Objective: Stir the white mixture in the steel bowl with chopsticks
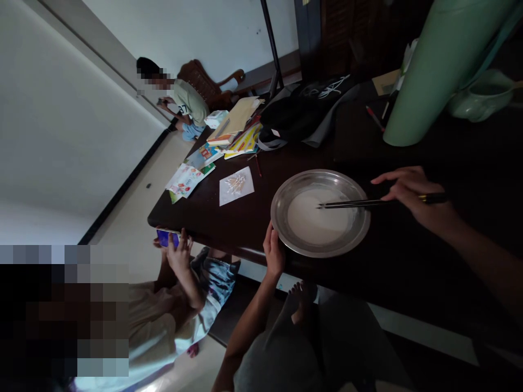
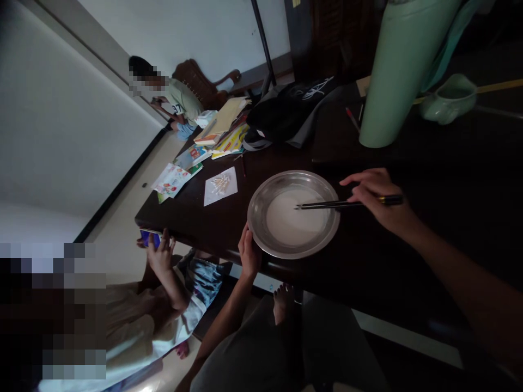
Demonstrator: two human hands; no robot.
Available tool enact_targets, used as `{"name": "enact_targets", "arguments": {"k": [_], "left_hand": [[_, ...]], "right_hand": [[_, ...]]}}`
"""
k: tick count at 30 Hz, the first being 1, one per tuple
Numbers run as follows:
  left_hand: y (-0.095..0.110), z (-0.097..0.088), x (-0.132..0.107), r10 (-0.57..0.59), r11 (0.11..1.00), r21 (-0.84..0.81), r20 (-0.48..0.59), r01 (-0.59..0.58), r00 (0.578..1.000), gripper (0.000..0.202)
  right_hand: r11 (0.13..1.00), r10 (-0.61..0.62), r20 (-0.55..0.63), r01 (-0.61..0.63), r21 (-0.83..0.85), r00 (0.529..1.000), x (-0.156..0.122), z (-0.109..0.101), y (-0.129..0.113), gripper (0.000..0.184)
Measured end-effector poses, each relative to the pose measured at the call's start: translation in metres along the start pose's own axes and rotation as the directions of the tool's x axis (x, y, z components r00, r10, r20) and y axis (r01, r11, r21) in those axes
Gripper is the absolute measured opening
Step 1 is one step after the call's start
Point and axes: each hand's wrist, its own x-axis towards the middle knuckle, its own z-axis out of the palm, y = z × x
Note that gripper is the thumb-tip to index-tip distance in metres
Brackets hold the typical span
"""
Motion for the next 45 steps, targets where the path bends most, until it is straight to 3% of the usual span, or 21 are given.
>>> {"name": "enact_targets", "arguments": {"k": [3,7,9,11,15,18,22,25,28,30,35,38,42,45], "left_hand": [[0.004,0.001,0.000,0.002,0.999,0.032,-0.021,-0.001,1.000,0.065],[0.007,0.001,-0.001,0.004,0.999,0.048,-0.027,-0.003,1.000,0.064],[0.008,0.001,-0.002,0.008,0.999,0.047,-0.023,-0.007,1.000,0.065],[0.007,0.000,-0.002,0.011,0.999,0.048,-0.021,-0.010,1.000,0.065],[0.006,0.001,-0.001,0.001,0.999,0.043,-0.012,0.000,1.000,0.065],[0.006,0.001,-0.001,-0.004,0.999,0.039,-0.013,0.004,1.000,0.066],[0.008,0.001,-0.001,0.008,0.999,0.047,-0.017,-0.007,1.000,0.068],[0.009,0.001,-0.001,0.004,0.999,0.035,-0.006,-0.004,1.000,0.067],[0.009,0.001,-0.001,0.004,1.000,0.027,0.005,-0.005,1.000,0.066],[0.009,0.001,-0.001,0.013,0.999,0.043,0.007,-0.013,1.000,0.066],[0.009,0.000,-0.001,0.022,0.997,0.080,-0.005,-0.022,1.000,0.065],[0.008,0.001,-0.002,0.009,0.998,0.060,-0.020,-0.008,1.000,0.065],[0.007,0.001,-0.002,0.005,0.999,0.041,-0.021,-0.004,1.000,0.065],[0.006,0.001,-0.002,0.001,0.999,0.046,-0.013,-0.001,1.000,0.066]], "right_hand": [[0.995,0.033,-0.046,-0.029,0.096,0.998,-0.001,-0.002,-0.001,0.052],[0.998,-0.003,0.158,-0.008,0.069,0.987,-0.005,0.009,-0.002,0.043],[1.000,-0.016,0.184,0.013,0.014,0.983,-0.005,0.012,-0.002,0.033],[1.000,-0.010,0.118,0.013,-0.026,0.993,-0.003,0.008,-0.001,0.030],[0.998,0.040,-0.018,-0.039,0.059,0.999,0.000,-0.004,0.000,0.047],[0.992,0.036,0.084,-0.046,0.114,0.996,-0.003,0.001,-0.002,0.051],[1.000,0.008,0.208,-0.014,0.025,0.978,-0.005,0.013,-0.003,0.038],[1.000,0.014,0.097,-0.012,-0.026,0.995,-0.002,0.007,-0.002,0.038],[0.998,0.046,-0.033,-0.045,0.046,0.998,0.000,-0.003,-0.001,0.049],[0.994,0.046,-0.014,-0.044,0.095,0.999,0.000,-0.002,-0.002,0.053],[0.997,0.019,0.197,-0.033,0.068,0.980,-0.007,0.015,-0.004,0.041],[1.000,0.014,0.134,-0.015,0.002,0.991,-0.005,0.012,-0.004,0.031],[0.998,0.026,-0.026,-0.025,0.053,0.999,0.000,-0.003,-0.004,0.048],[0.995,0.002,0.039,-0.006,0.099,0.999,-0.002,-0.001,-0.004,0.050]]}}
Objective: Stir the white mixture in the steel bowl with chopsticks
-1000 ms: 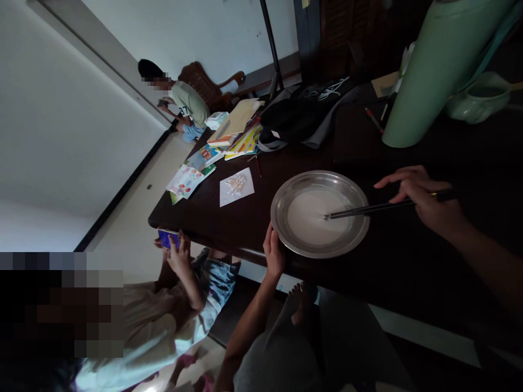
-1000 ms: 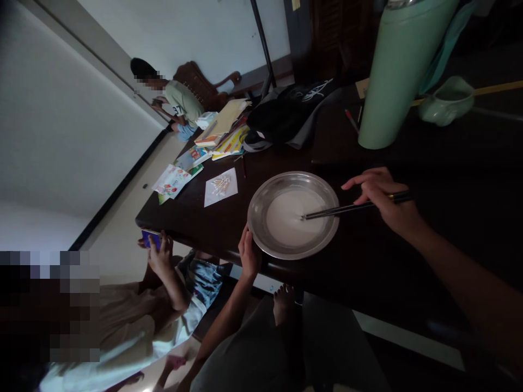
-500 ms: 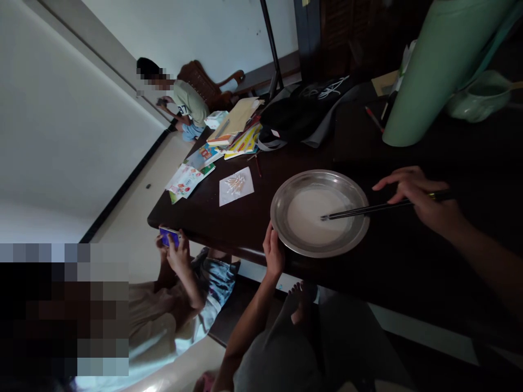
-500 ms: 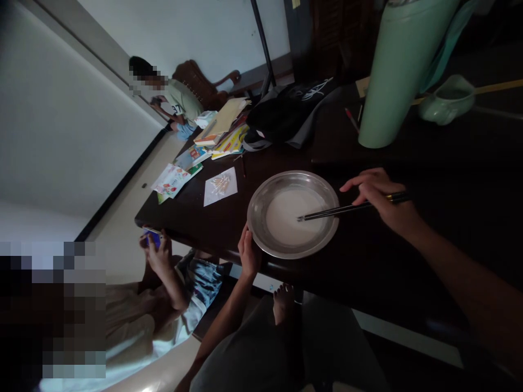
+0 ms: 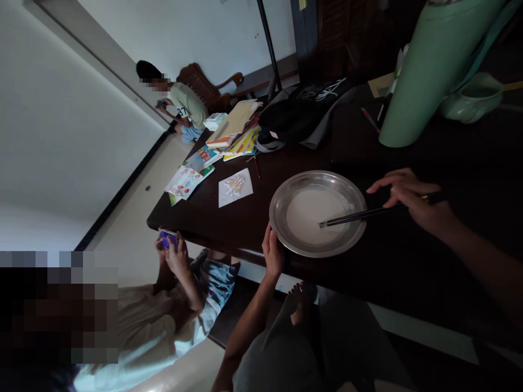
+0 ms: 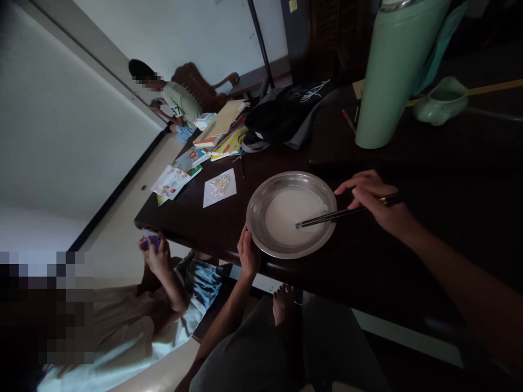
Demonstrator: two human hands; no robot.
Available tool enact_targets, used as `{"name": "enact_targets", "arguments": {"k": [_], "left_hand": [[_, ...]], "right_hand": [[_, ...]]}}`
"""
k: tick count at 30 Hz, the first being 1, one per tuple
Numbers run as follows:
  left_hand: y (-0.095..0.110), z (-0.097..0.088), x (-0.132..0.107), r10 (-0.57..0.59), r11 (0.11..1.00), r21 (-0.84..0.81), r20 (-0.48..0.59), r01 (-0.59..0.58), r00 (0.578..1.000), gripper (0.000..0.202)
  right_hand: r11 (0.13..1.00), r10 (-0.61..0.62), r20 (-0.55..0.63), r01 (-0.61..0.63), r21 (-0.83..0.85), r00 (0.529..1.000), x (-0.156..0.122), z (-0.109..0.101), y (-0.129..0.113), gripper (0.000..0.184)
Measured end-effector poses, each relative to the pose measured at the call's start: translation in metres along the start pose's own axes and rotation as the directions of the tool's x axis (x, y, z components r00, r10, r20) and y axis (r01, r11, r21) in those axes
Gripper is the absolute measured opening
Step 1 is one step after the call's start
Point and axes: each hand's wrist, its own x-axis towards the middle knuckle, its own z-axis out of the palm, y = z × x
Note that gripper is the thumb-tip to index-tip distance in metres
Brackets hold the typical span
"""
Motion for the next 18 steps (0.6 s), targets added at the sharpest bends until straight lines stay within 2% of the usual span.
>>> {"name": "enact_targets", "arguments": {"k": [2,4,7,9,11,14,16,18], "left_hand": [[-0.001,0.000,0.000,-0.006,1.000,0.001,-0.007,0.006,1.000,0.066],[-0.003,0.000,0.001,-0.012,1.000,-0.007,-0.019,0.012,1.000,0.066],[-0.004,0.000,0.001,-0.010,1.000,-0.021,-0.005,0.010,1.000,0.066],[-0.003,0.000,0.001,-0.003,1.000,-0.024,0.008,0.003,1.000,0.067],[-0.003,0.001,0.001,-0.002,1.000,-0.028,0.008,0.002,1.000,0.067],[-0.002,0.000,0.001,-0.012,0.999,-0.036,-0.004,0.012,1.000,0.067],[-0.002,0.000,0.001,-0.015,1.000,-0.028,-0.018,0.014,1.000,0.066],[-0.003,0.000,0.000,-0.016,1.000,-0.018,-0.023,0.015,1.000,0.065]], "right_hand": [[0.999,-0.021,0.108,0.023,-0.023,0.994,-0.002,0.008,0.000,0.040],[0.996,-0.040,0.161,0.052,-0.070,0.986,-0.003,0.015,0.000,0.028],[0.989,-0.046,0.079,0.056,-0.140,0.996,-0.001,0.011,0.001,0.024],[0.991,-0.031,-0.019,0.028,-0.132,0.999,0.000,0.003,0.002,0.034],[0.998,-0.019,-0.065,0.015,-0.065,0.998,0.000,-0.001,0.003,0.045],[0.999,-0.031,0.040,0.032,-0.006,0.999,-0.003,0.005,0.003,0.046],[0.998,-0.048,0.132,0.054,-0.040,0.990,-0.004,0.013,0.003,0.036],[0.992,-0.061,0.155,0.077,-0.098,0.986,-0.004,0.016,0.003,0.028]]}}
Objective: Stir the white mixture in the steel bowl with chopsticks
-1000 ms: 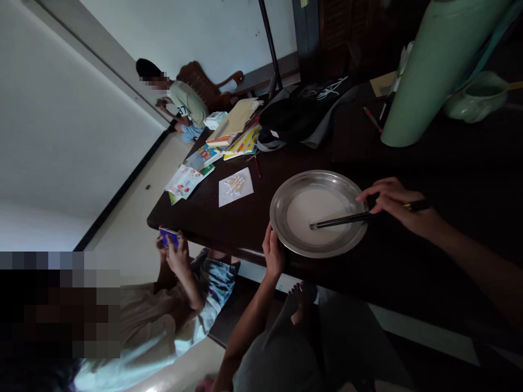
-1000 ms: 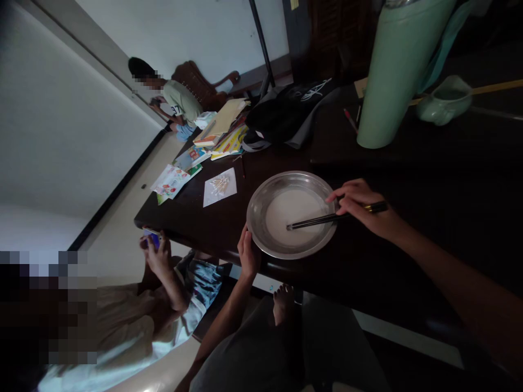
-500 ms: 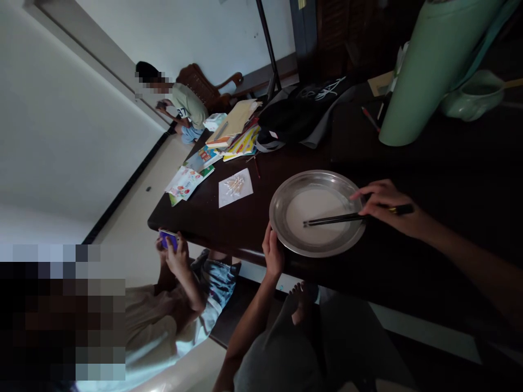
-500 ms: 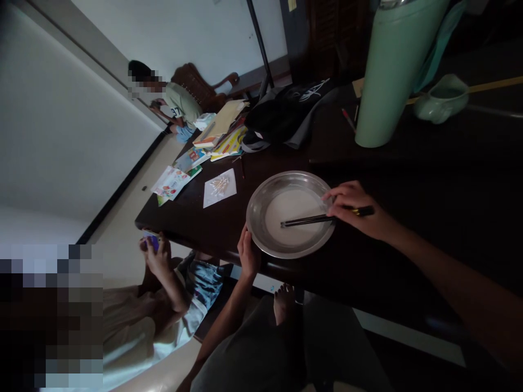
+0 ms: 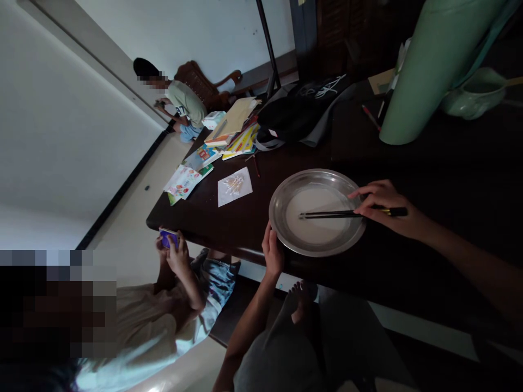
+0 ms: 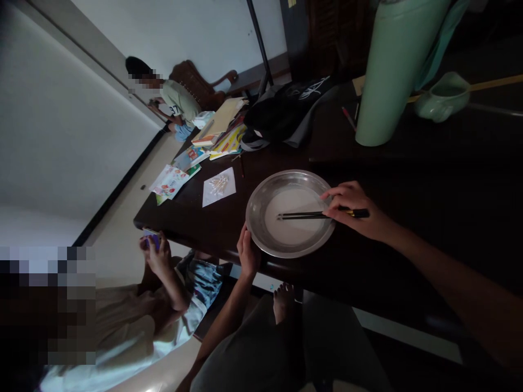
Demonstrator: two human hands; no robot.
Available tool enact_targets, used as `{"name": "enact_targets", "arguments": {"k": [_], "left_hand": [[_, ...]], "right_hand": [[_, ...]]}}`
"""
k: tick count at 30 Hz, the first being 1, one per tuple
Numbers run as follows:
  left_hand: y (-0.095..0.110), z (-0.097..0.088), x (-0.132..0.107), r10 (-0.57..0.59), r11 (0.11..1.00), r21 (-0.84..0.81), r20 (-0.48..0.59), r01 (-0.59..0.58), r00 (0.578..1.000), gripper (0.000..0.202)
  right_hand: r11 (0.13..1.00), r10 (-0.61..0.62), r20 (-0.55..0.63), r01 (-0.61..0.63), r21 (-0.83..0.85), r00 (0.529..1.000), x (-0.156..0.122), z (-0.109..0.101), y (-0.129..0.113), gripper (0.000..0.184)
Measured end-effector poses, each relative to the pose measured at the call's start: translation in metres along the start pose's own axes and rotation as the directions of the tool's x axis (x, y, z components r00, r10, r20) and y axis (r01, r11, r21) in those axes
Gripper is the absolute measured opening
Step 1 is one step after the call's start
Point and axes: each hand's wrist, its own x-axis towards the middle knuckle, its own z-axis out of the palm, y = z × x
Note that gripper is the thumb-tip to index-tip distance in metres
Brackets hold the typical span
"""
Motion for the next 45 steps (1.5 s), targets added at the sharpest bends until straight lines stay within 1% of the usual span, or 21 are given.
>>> {"name": "enact_targets", "arguments": {"k": [3,6,7,9,12,13,15,17,19,22,24,26,28,31,32,33,35,37,39,41,45], "left_hand": [[0.000,0.000,0.000,0.008,1.000,-0.002,0.010,-0.008,1.000,0.065],[0.002,0.000,0.000,0.031,0.999,0.015,0.023,-0.031,0.999,0.066],[0.003,0.000,0.000,0.037,0.999,0.023,0.025,-0.038,0.999,0.066],[0.005,0.000,0.000,0.044,0.998,0.035,0.026,-0.045,0.999,0.066],[0.005,0.000,0.000,0.037,0.999,0.037,0.020,-0.038,0.999,0.066],[0.004,0.000,0.000,0.033,0.999,0.035,0.018,-0.033,0.999,0.066],[0.003,0.000,0.000,0.023,0.999,0.029,0.015,-0.023,1.000,0.066],[0.001,0.000,0.001,0.015,1.000,0.020,0.014,-0.016,1.000,0.067],[0.000,0.000,0.001,0.012,1.000,0.015,0.013,-0.012,1.000,0.068],[-0.001,0.000,0.001,0.011,1.000,0.017,0.005,-0.011,1.000,0.066],[-0.001,0.000,0.001,0.010,1.000,0.017,0.008,-0.010,1.000,0.065],[-0.001,-0.001,0.001,0.015,1.000,0.018,0.012,-0.015,1.000,0.065],[0.000,0.000,0.000,0.019,1.000,0.024,0.013,-0.019,1.000,0.065],[0.001,0.001,0.000,0.021,1.000,0.021,0.011,-0.021,1.000,0.064],[0.002,0.001,0.000,0.021,1.000,0.020,0.009,-0.021,1.000,0.065],[0.002,0.001,0.000,0.019,1.000,0.020,0.006,-0.019,1.000,0.066],[0.004,0.001,0.000,0.013,0.999,0.031,0.004,-0.014,1.000,0.067],[0.005,0.001,0.000,0.006,0.999,0.051,0.006,-0.007,1.000,0.067],[0.005,0.001,0.000,0.001,0.998,0.061,0.007,-0.001,1.000,0.066],[0.004,0.001,0.000,-0.001,0.999,0.052,0.008,0.001,1.000,0.065],[0.002,0.001,0.000,0.011,1.000,0.024,0.020,-0.012,1.000,0.064]], "right_hand": [[0.999,0.030,-0.120,-0.035,-0.036,0.992,0.001,-0.008,0.001,0.031],[0.996,0.080,-0.227,-0.068,0.060,0.971,0.001,-0.017,0.002,0.046],[0.994,0.080,-0.218,-0.062,0.088,0.973,0.001,-0.017,0.002,0.049],[0.995,0.048,-0.133,-0.035,0.097,0.990,0.000,-0.012,0.001,0.047],[1.000,0.009,-0.021,-0.009,0.029,1.000,0.000,-0.002,0.001,0.032],[1.000,0.005,-0.026,-0.005,0.003,1.000,0.001,-0.001,0.001,0.028],[0.999,0.013,-0.094,-0.016,-0.038,0.996,0.002,-0.005,0.002,0.026],[0.999,0.035,-0.177,-0.042,-0.034,0.984,0.002,-0.012,0.002,0.034],[0.998,0.061,-0.209,-0.058,0.018,0.976,0.002,-0.018,0.003,0.043],[0.997,0.052,-0.110,-0.044,0.068,0.993,0.000,-0.015,0.002,0.045],[0.999,0.023,-0.027,-0.022,0.048,0.999,0.000,-0.008,0.002,0.036],[1.000,0.006,-0.008,-0.006,0.007,1.000,0.001,-0.004,0.003,0.028],[1.000,0.011,-0.071,-0.012,-0.021,0.997,0.002,-0.007,0.003,0.027],[0.998,0.064,-0.218,-0.058,0.033,0.974,0.003,-0.016,0.004,0.040],[0.996,0.078,-0.242,-0.063,0.068,0.967,0.002,-0.017,0.003,0.045],[0.993,0.084,-0.238,-0.062,0.098,0.968,0.002,-0.017,0.003,0.049],[0.993,0.060,-0.156,-0.043,0.113,0.986,0.001,-0.013,0.002,0.048],[0.997,0.035,-0.052,-0.031,0.075,0.998,0.000,-0.007,0.001,0.038],[0.999,0.027,-0.013,-0.026,0.018,1.000,0.001,-0.002,0.001,0.027],[0.999,0.042,-0.066,-0.044,-0.025,0.997,0.002,-0.004,0.002,0.025],[0.991,0.130,-0.252,-0.122,0.046,0.959,0.003,-0.016,0.001,0.045]]}}
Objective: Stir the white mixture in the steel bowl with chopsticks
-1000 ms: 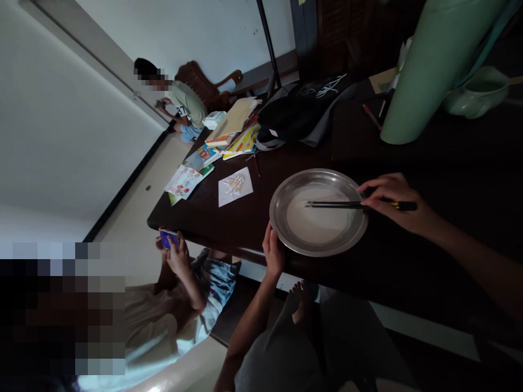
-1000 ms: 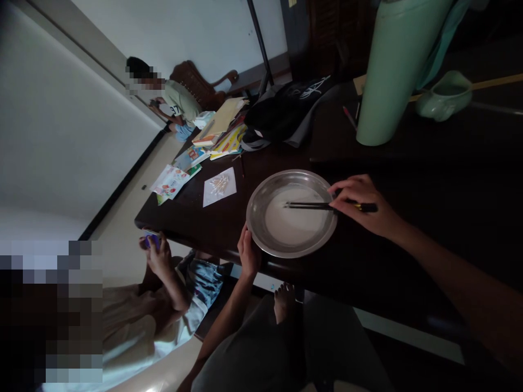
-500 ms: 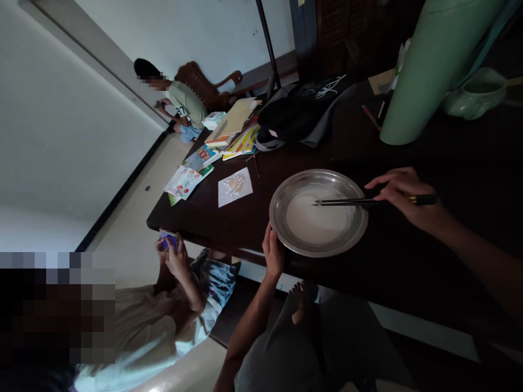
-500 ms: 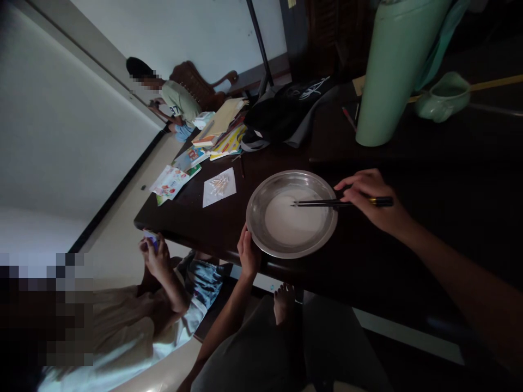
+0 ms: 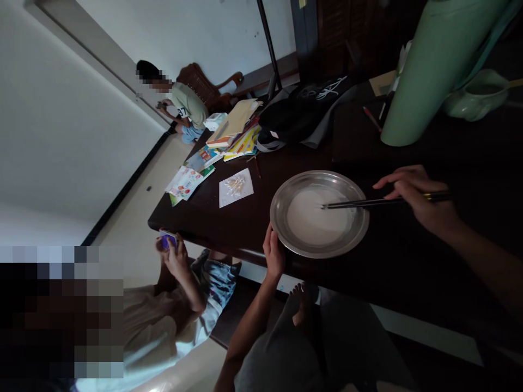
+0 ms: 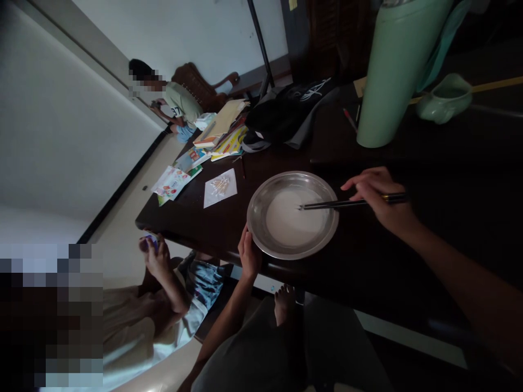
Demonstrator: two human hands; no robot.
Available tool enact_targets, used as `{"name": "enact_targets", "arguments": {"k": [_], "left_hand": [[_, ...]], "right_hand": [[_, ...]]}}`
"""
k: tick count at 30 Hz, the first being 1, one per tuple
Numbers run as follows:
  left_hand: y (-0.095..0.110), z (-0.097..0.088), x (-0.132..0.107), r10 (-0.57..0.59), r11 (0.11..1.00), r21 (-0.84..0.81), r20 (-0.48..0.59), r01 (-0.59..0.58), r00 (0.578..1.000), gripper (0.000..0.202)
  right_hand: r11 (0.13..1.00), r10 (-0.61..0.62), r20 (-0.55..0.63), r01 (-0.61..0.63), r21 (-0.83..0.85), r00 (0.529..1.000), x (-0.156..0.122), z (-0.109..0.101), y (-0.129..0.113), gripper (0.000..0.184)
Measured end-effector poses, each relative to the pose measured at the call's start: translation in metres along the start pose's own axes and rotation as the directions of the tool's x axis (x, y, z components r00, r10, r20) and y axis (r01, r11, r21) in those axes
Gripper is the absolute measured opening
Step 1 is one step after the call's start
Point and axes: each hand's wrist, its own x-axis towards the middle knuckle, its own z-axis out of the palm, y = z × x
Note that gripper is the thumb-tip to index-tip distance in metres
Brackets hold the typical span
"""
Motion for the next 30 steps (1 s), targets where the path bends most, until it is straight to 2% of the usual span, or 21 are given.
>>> {"name": "enact_targets", "arguments": {"k": [1,3,6,8,11,14,17,19,21,23,27,29,30], "left_hand": [[0.000,0.000,0.000,0.001,1.000,-0.004,0.000,-0.001,1.000,0.064],[-0.001,0.000,0.001,0.002,1.000,-0.009,-0.001,-0.002,1.000,0.065],[-0.001,0.000,0.001,0.005,1.000,-0.006,-0.010,-0.005,1.000,0.066],[-0.001,0.000,0.001,0.009,1.000,0.001,-0.014,-0.009,1.000,0.066],[0.000,0.000,0.001,0.009,1.000,0.012,-0.006,-0.009,1.000,0.066],[0.001,0.000,0.000,0.009,1.000,0.007,0.002,-0.009,1.000,0.066],[0.003,0.001,0.000,0.015,1.000,0.002,0.004,-0.015,1.000,0.066],[0.003,0.001,0.000,0.019,1.000,0.005,0.002,-0.019,1.000,0.065],[0.003,0.001,-0.001,0.018,1.000,0.008,-0.005,-0.018,1.000,0.065],[0.002,0.000,-0.001,0.012,1.000,0.011,-0.012,-0.012,1.000,0.065],[0.000,0.000,0.000,0.007,1.000,-0.005,0.002,-0.007,1.000,0.066],[-0.001,0.000,0.000,0.004,1.000,-0.021,0.004,-0.004,1.000,0.067],[-0.001,0.000,0.000,0.005,1.000,-0.025,0.003,-0.005,1.000,0.067]], "right_hand": [[0.999,0.014,-0.013,-0.013,0.031,1.000,0.000,-0.001,-0.001,0.050],[0.998,0.011,0.043,-0.014,0.063,0.999,-0.002,0.001,-0.002,0.052],[0.999,-0.050,0.203,0.048,0.016,0.978,-0.005,0.010,-0.001,0.039],[0.995,-0.088,0.236,0.099,-0.034,0.968,-0.005,0.012,0.000,0.031],[0.994,-0.083,0.109,0.091,-0.065,0.991,-0.001,0.005,0.001,0.036],[0.998,-0.058,0.001,0.058,0.017,0.998,0.002,-0.004,0.001,0.046],[0.995,-0.086,0.108,0.080,0.064,0.990,-0.002,0.001,0.001,0.047],[0.994,-0.105,0.208,0.101,0.033,0.972,-0.005,0.010,0.000,0.037],[0.992,-0.116,0.249,0.123,-0.015,0.962,-0.007,0.015,0.000,0.025],[0.990,-0.106,0.217,0.123,-0.068,0.970,-0.006,0.014,0.000,0.021],[0.997,-0.047,0.043,0.049,-0.053,0.998,0.000,-0.001,0.001,0.042],[0.999,-0.034,0.039,0.033,0.026,0.999,0.001,-0.003,0.001,0.050],[0.998,-0.041,0.073,0.037,0.057,0.996,0.000,-0.001,0.001,0.051]]}}
